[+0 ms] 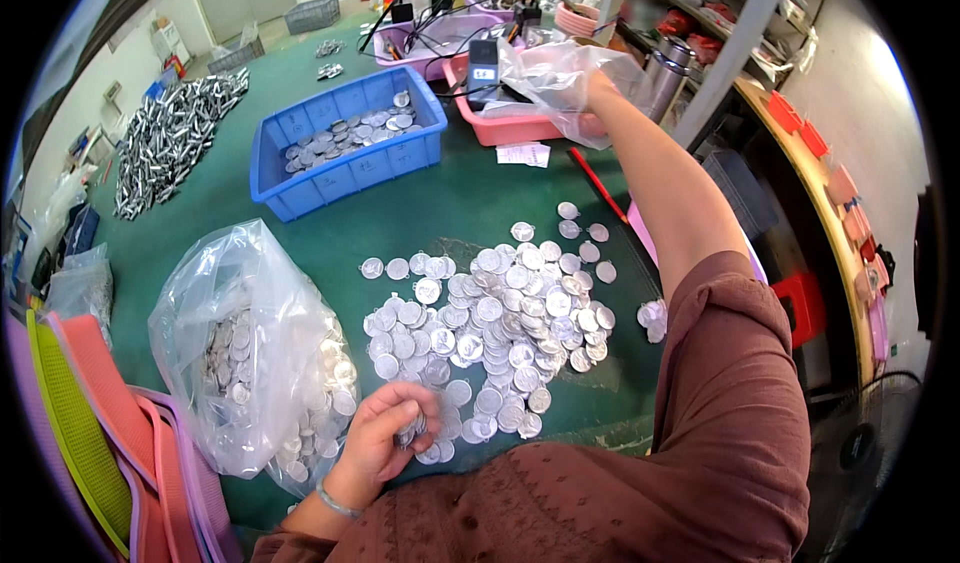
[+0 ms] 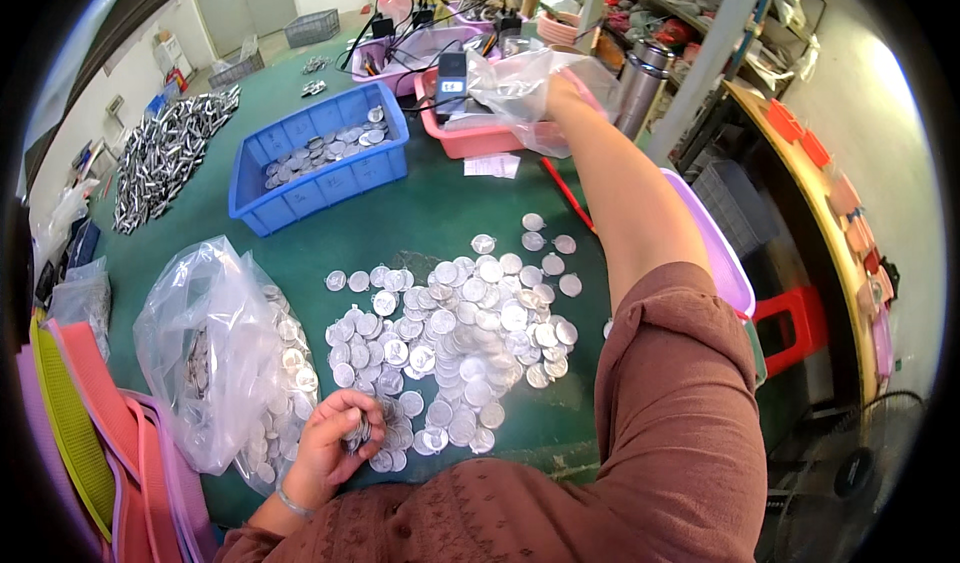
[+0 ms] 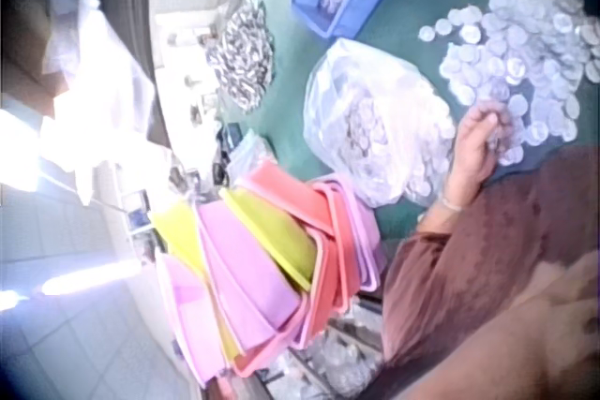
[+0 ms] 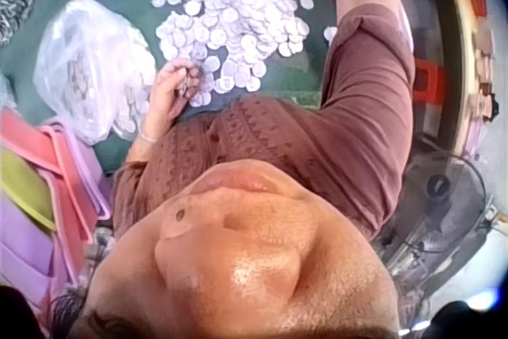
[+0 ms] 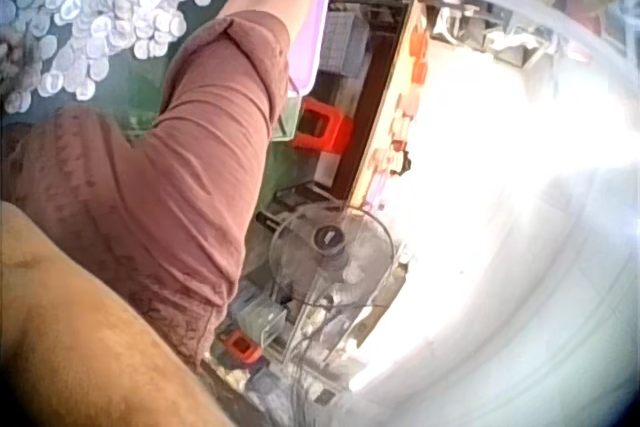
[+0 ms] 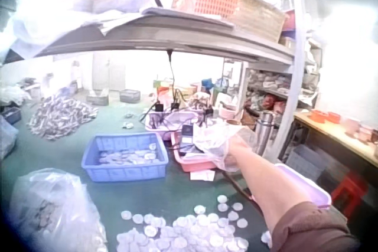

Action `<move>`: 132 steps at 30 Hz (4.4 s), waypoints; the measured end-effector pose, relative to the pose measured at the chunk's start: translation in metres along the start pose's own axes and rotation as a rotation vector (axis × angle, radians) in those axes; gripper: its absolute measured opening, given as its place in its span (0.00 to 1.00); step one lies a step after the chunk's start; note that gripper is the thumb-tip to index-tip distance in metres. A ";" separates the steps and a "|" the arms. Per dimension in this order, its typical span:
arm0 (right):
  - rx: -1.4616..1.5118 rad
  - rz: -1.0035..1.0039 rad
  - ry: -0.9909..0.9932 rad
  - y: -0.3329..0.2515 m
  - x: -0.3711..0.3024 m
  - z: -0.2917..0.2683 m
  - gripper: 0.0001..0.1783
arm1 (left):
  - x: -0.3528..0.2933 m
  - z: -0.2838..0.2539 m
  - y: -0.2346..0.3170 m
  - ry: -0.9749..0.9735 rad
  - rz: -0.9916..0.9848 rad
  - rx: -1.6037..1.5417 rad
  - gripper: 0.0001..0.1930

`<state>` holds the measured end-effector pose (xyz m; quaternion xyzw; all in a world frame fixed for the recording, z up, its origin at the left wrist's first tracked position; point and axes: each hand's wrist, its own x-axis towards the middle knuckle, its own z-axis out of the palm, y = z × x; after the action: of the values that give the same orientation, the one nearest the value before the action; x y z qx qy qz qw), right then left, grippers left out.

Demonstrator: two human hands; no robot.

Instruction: The person sits at a green workbench and assembles small, round silver metal pieces by hand. They pick up individual components from a large pile, fit them together, and occasionally use a pair of red pliers to adjust or secure the parts. The assembled items are placed back onto the table or into a plastic bag.

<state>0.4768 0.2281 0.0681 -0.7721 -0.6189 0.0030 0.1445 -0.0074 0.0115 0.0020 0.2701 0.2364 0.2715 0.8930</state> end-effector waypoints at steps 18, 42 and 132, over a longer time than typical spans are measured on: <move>0.051 -0.011 -0.008 -0.016 -0.006 -0.015 0.23 | 0.004 -0.004 0.004 0.059 -0.010 -0.006 0.07; 0.090 -0.045 0.365 -0.107 -0.197 -0.089 0.43 | 0.003 -0.005 0.000 0.082 -0.045 -0.033 0.08; 0.252 0.110 0.075 -0.030 -0.077 -0.058 0.39 | 0.002 -0.004 0.001 0.067 -0.031 -0.046 0.09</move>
<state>0.4411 0.1471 0.1167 -0.7801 -0.5646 0.0599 0.2630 -0.0085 0.0155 -0.0009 0.2364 0.2638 0.2718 0.8948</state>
